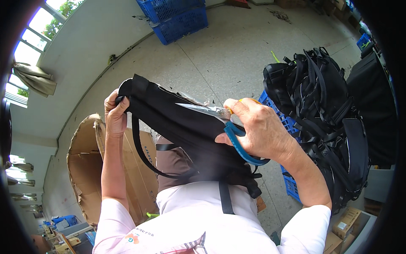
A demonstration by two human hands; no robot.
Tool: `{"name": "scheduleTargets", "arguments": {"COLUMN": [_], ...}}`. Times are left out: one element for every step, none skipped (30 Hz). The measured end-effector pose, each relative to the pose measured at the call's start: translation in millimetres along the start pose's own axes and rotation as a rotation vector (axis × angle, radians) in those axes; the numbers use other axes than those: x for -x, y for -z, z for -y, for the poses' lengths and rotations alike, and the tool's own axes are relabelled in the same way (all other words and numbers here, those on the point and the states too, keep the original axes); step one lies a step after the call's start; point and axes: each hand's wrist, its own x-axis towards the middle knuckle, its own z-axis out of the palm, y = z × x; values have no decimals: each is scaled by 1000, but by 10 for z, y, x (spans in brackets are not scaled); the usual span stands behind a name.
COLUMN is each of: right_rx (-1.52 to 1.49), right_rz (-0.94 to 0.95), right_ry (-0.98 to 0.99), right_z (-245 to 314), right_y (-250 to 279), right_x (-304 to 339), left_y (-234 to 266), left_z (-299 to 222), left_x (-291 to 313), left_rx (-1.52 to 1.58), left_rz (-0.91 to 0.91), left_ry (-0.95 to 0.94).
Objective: Using scissors to trim excess fabric or threads from the straps of a black backpack.
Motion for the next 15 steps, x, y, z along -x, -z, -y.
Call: {"name": "scheduleTargets", "arguments": {"right_rx": [-1, -7, -14, -19, -22, -25, -28, -50, -72, -43, -44, -64, -87, -118, -119], "right_rz": [-3, -16, -28, -26, -59, -92, -90, -103, -117, -138, -136, -111, -82, -103, -99], "right_ry": [4, 19, 35, 37, 74, 111, 111, 117, 123, 142, 145, 121, 96, 104, 106], "right_z": [1, 2, 1, -18, -41, -53, -57, -58, -60, -70, -66, -57, -49, -56, -40], "right_y": [-7, -14, -24, -50, -83, -113, -138, -158, -178, -204, -193, -169, -161, -166, -140], "right_x": [-6, -11, -13, -7, 16, 31, 36, 40, 44, 50, 47, 40, 44, 32, 17], "left_y": [-4, -10, -14, -13, -8, 1, 10, 20, 27, 26, 23, 22, 20, 14, 7], "left_z": [-11, -19, -27, -18, -4, 9, 35, 59, 74, 77, 80, 83, 74, 57, 45], "left_x": [4, 8, 12, 14, 18, 24, 28, 34, 38, 43, 49, 51, 61, 57, 61], "left_rx": [-3, 5, 13, 9, 16, 24, 22, 22, 23, 22, 47, 73, 72, 72, 71], "left_rz": [-1, -11, -22, -25, -22, -18, -20, -24, -28, -31, -31, -31, -36, -22, -7], "left_ry": [-3, 5, 14, 17, 9, 0, 2, 5, 7, 6, 15, 24, 25, 15, 4]}}
